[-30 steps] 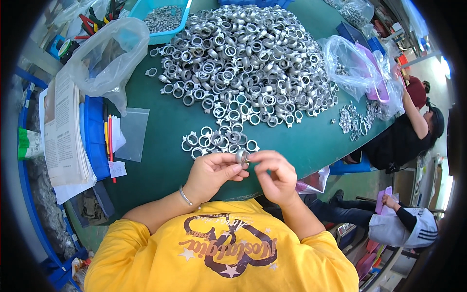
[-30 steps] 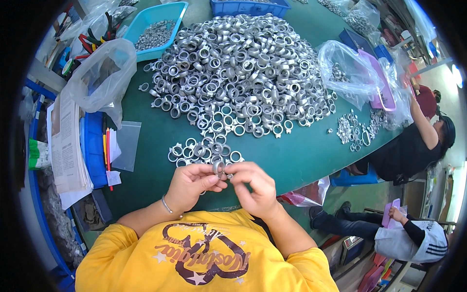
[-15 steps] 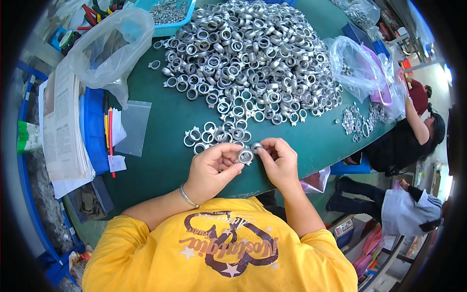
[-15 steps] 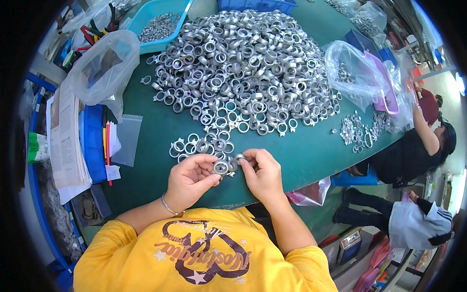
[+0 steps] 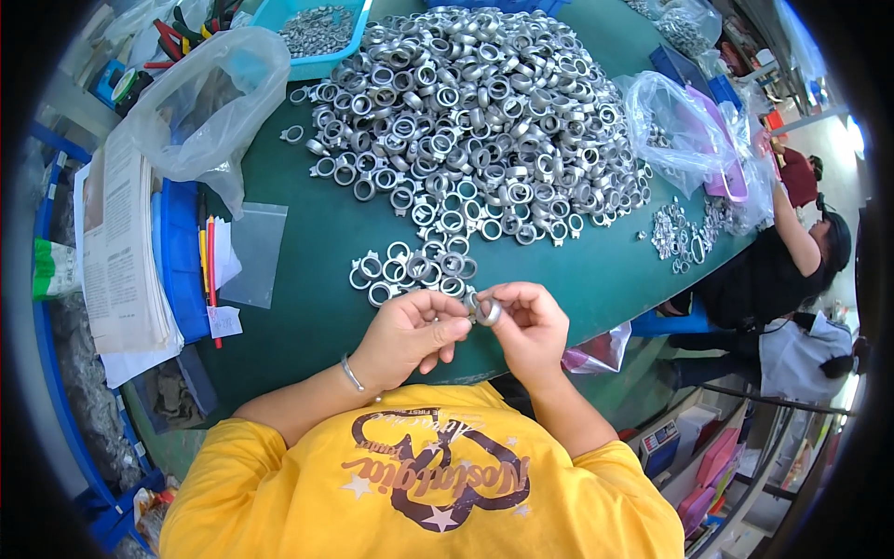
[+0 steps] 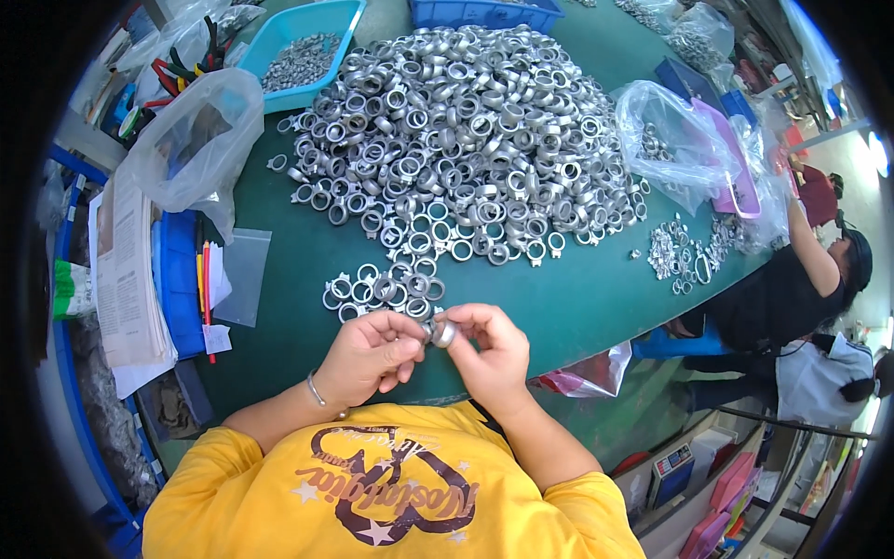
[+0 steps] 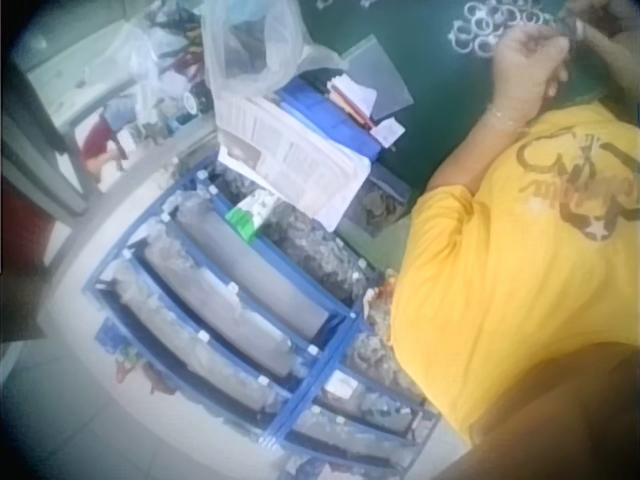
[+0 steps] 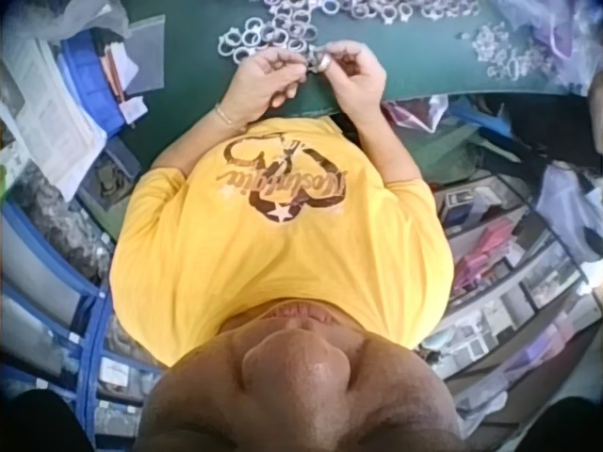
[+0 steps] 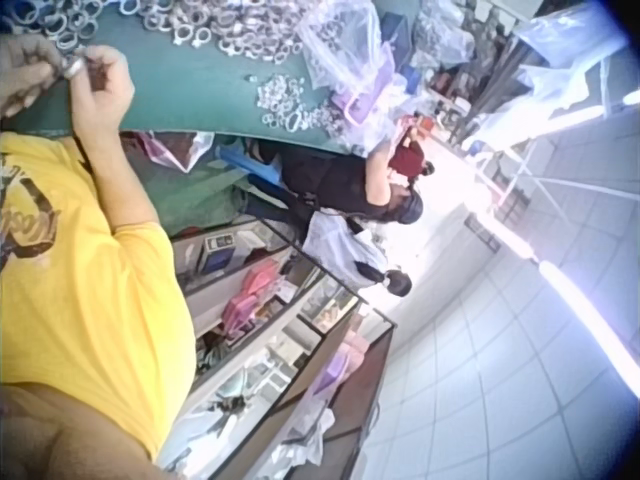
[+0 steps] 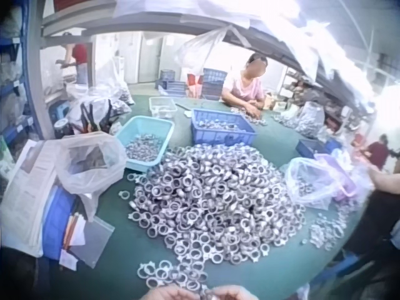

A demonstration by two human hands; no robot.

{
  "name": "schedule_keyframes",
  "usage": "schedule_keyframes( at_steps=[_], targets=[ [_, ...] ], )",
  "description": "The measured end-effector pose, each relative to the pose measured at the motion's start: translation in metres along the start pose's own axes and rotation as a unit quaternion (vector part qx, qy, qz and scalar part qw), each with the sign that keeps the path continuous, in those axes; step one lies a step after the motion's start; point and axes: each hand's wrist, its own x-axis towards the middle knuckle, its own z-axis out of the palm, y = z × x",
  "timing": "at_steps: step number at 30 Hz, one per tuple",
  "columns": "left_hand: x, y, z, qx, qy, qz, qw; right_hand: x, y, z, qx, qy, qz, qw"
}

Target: The person fits small metal rings and pins together by hand while working at a factory assembly table.

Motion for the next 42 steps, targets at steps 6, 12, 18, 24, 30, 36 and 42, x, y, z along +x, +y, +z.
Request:
schedule_keyframes(
  at_steps=[6, 12, 18, 24, 30, 36, 42],
  targets=[
    [0.003, -0.007, -0.005, 0.118, -0.008, 0.086, 0.989, -0.003, 0.006, 0.006, -0.087, -0.044, -0.208, 0.973],
    [0.004, -0.015, -0.004, 0.235, 0.061, 0.265, 0.933, 0.001, 0.003, -0.009, 0.153, -0.094, 0.156, 0.971],
    [0.000, -0.011, -0.002, 0.337, 0.063, 0.327, 0.880, -0.004, 0.000, -0.004, 0.169, -0.125, 0.162, 0.964],
    [0.000, -0.014, -0.002, 0.313, 0.061, 0.343, 0.884, -0.002, 0.002, -0.005, 0.173, -0.129, 0.164, 0.962],
    [0.002, -0.011, 0.001, 0.309, 0.051, 0.362, 0.878, -0.003, 0.002, -0.002, 0.153, -0.093, 0.154, 0.972],
    [0.001, -0.005, 0.001, 0.357, 0.103, 0.379, 0.847, -0.006, 0.000, 0.005, -0.096, -0.027, -0.048, 0.994],
    [0.001, -0.009, -0.002, 0.290, 0.090, 0.314, 0.900, -0.008, 0.001, 0.015, -0.013, 0.058, -0.143, 0.988]
  ],
)
